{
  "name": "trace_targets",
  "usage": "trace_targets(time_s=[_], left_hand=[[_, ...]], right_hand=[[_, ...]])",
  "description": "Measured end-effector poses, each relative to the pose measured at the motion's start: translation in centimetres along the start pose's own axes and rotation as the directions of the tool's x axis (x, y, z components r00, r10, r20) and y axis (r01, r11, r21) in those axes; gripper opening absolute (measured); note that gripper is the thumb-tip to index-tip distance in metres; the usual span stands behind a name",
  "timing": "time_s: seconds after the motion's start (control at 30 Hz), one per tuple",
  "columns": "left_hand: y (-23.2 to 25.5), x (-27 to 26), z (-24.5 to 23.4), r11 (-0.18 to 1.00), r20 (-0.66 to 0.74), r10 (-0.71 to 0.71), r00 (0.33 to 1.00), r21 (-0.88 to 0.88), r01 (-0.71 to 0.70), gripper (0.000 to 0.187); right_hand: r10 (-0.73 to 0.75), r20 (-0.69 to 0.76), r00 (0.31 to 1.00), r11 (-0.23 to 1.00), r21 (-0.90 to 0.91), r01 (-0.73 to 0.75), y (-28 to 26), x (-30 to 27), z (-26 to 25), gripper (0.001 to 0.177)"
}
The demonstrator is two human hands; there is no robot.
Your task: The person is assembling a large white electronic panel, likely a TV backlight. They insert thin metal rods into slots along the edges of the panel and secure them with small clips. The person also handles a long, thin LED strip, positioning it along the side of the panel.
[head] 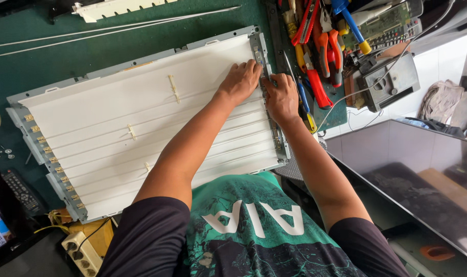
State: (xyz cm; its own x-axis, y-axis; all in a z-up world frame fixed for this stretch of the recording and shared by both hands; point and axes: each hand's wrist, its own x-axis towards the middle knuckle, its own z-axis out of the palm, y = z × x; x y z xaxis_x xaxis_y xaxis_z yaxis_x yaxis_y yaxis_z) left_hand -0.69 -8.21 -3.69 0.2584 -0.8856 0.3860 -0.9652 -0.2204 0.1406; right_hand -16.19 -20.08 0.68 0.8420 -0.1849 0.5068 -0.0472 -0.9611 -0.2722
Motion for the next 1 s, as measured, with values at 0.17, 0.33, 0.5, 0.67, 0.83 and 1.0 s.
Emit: trace_targets(time_s=[0.17, 0.33, 0.5, 0.67, 0.83, 1.0], left_hand=[[0.4, -0.4, -0.7, 0.996, 0.024, -0.064, 0.998, -0.057, 0.065, 0.009], [0.2, -2.3, -2.6, 0.956, 0.074, -0.205, 0.976, -0.198, 0.216, 0.014], [0.3, -3.9, -4.3, 0.964, -0.073, -0.267, 0.961, -0.006, 0.267, 0.013], [-1.1, -5.6, -5.6, 0.964, -0.098, -0.265, 0.959, -0.021, 0.264, 0.014], [-3.4, -11.1, -8.5, 0.937, -0.206, -0.333, 0.92, -0.18, 0.299, 0.027], [-6.1, -19.3, -15.9, 0.866, -0.218, -0.49, 0.844, -0.013, 0.5, 0.02]], right_hand=[[-0.001, -0.014, 1.0, 1.0, 0.021, 0.002, -0.3, 1.0, -1.6, 0.01], [-0.014, 0.031, 0.999, 1.0, 0.009, 0.014, -2.1, 3.4, -3.5, 0.026], [-0.155, 0.23, 0.961, 0.988, 0.023, 0.153, -4.0, 6.8, -2.2, 0.061], [-0.186, 0.388, 0.903, 0.98, 0.015, 0.196, -3.9, 7.7, 0.8, 0.046], [-0.194, 0.487, 0.852, 0.971, -0.031, 0.239, -4.2, 8.1, 1.2, 0.026], [-0.18, 0.517, 0.837, 0.973, -0.034, 0.23, -4.6, 8.2, 1.2, 0.017]])
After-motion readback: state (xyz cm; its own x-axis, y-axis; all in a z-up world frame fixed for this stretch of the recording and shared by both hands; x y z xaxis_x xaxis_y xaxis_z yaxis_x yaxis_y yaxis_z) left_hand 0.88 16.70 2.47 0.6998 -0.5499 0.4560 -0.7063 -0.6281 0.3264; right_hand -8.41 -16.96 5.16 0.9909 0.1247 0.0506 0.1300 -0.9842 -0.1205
